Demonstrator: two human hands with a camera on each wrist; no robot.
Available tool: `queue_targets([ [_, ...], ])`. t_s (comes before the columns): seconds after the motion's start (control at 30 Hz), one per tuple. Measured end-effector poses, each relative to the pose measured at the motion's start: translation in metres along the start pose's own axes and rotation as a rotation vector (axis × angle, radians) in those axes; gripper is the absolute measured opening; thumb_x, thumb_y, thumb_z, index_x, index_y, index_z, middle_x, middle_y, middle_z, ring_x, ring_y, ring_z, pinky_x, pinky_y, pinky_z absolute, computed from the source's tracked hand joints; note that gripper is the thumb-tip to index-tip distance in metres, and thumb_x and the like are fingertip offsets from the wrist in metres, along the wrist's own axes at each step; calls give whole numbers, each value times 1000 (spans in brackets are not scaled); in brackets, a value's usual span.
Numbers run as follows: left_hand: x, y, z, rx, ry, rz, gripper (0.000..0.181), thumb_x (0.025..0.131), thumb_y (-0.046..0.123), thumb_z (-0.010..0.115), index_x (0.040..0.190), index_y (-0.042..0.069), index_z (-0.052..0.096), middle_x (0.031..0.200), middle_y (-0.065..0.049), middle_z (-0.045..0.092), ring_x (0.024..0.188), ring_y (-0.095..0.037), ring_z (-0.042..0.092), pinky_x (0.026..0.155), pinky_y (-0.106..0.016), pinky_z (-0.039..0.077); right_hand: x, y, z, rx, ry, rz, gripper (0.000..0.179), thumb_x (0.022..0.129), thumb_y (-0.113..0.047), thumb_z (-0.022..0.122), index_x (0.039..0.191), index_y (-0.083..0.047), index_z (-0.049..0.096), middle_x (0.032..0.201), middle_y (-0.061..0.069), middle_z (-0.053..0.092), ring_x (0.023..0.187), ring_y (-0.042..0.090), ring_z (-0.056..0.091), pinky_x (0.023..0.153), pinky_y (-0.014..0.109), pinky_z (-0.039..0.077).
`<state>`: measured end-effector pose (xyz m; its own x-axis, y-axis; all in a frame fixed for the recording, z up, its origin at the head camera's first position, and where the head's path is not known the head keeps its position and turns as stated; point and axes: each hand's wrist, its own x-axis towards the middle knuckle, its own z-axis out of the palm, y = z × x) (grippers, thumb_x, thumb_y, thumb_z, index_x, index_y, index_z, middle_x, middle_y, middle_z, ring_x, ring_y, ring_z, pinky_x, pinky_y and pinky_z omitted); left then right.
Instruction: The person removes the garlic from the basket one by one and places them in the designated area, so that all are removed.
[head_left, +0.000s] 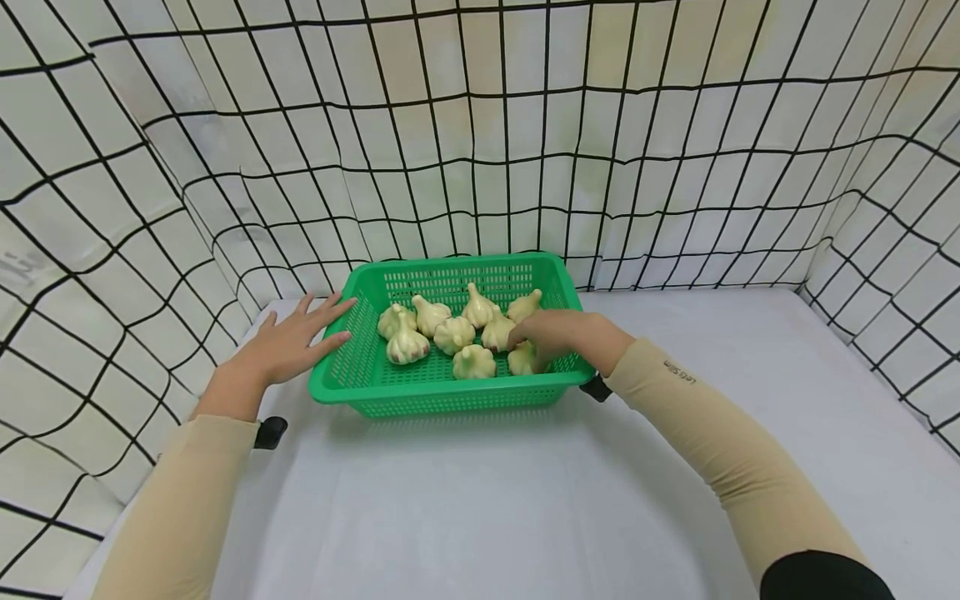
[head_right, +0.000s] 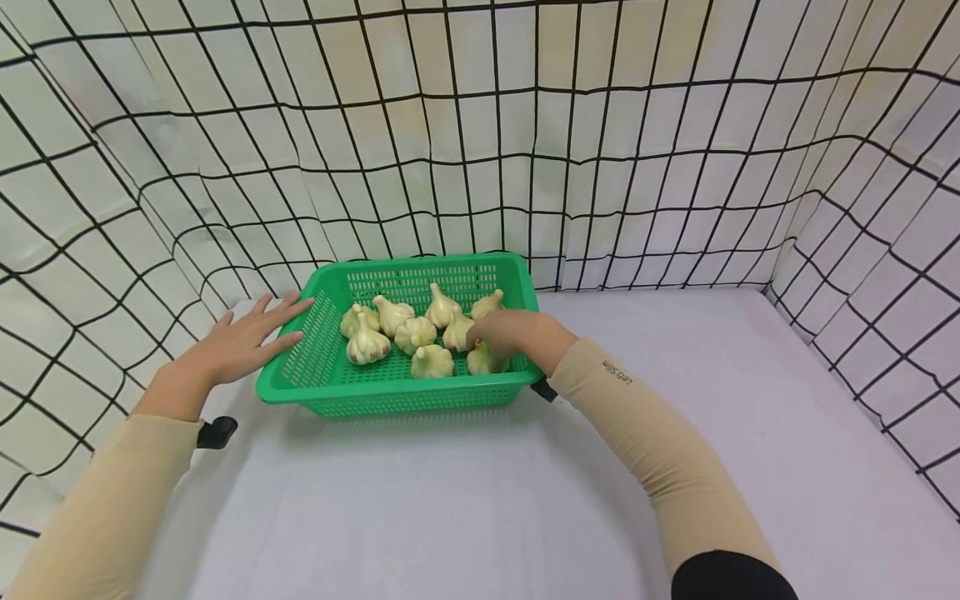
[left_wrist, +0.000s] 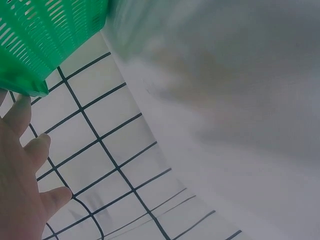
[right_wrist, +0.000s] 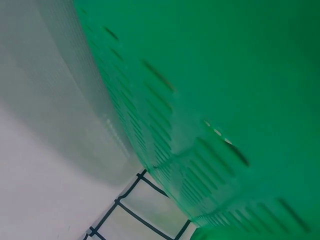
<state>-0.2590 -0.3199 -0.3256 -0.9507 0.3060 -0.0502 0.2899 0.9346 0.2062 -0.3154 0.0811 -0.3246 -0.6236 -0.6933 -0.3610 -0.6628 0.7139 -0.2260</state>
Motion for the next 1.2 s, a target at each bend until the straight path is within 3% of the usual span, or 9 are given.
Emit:
queue_targets([
  [0.27, -2, 3, 0, -5, 4, -2, 73, 107, 58, 38, 166, 19, 22, 171, -14, 9, 154, -47, -2, 112, -76, -8, 0, 0, -2, 29, -10, 17, 52, 89, -3, 78, 138, -11, 65, 141, 8, 60, 127, 23, 56, 99, 35, 51],
  [0.57, -1, 2, -1, -4, 2, -1, 73, 107, 58, 38, 166, 19, 20, 171, -13, 8, 154, -47, -2, 111, -78, -7, -5, -1, -8, 38, -4, -17, 53, 87, -2, 77, 137, -10, 66, 139, 10, 61, 121, 22, 58, 98, 34, 51],
  [1.2, -1, 2, -1, -2, 0, -1, 74, 106, 60, 38, 166, 19, 20, 171, -15, 10, 153, -49, -1, 111, -78, -7, -14, 2, -10, 44, 36, -72, 51, 86, -4, 77, 136, -10, 67, 137, 6, 63, 129, 23, 55, 105, 37, 48],
])
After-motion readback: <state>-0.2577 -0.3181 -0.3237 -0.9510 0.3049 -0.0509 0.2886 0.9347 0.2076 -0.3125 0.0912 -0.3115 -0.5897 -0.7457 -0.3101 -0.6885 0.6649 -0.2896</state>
